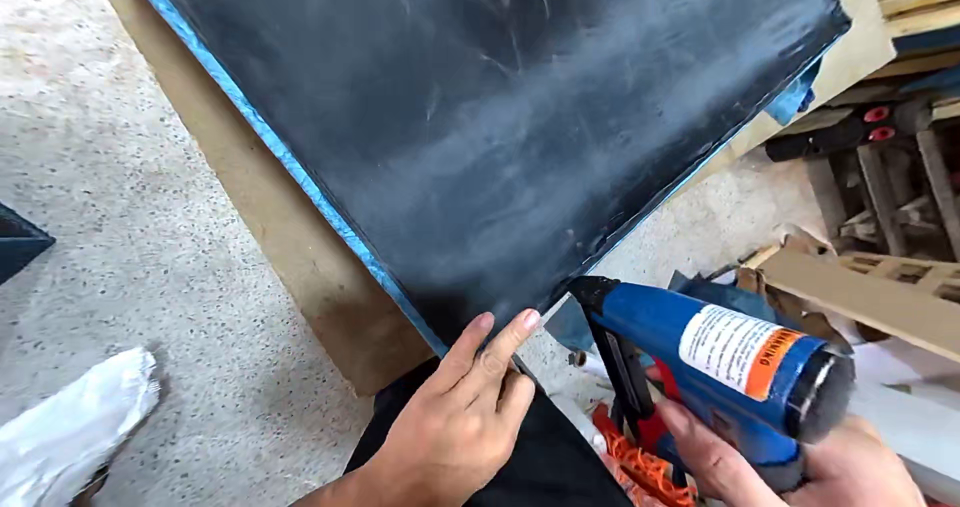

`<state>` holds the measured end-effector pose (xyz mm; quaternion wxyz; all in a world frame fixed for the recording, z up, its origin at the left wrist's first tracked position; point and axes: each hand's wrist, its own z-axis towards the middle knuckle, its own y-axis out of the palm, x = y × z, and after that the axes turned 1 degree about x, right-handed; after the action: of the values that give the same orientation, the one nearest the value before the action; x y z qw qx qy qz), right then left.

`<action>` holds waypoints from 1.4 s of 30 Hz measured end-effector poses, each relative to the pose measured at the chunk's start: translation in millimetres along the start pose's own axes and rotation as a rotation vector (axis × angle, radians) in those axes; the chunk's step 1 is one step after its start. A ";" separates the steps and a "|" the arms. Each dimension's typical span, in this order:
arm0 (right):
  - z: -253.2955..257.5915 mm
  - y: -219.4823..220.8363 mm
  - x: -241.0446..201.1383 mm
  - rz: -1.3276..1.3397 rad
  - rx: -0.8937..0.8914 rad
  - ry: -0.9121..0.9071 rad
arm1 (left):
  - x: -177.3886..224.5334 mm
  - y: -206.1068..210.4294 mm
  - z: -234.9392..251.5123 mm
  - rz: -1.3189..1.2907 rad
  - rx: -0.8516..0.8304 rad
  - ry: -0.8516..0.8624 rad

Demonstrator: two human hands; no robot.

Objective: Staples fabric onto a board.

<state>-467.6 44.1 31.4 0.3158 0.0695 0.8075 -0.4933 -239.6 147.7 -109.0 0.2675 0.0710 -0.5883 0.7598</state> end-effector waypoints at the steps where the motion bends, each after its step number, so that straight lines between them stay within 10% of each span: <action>1: 0.7 3.1 -0.6 -0.036 0.002 -0.005 | -2.0 -1.5 0.4 -0.002 -0.017 0.020; 9: -14.9 19.7 -10.6 -0.030 -0.068 0.005 | -45.8 -22.5 -4.1 -0.636 0.297 0.062; 18: -24.6 36.6 -52.1 -0.011 -0.090 -0.012 | -163.9 -50.1 48.2 -0.067 0.313 -0.065; 42: 5.0 52.2 -94.8 -0.049 -0.164 -0.078 | -188.8 4.4 52.1 -0.181 0.802 0.097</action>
<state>-368.3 85.1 45.4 0.3395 0.0046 0.8337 -0.4355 -92.7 37.5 -177.0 0.3118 0.1850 -0.2236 0.9047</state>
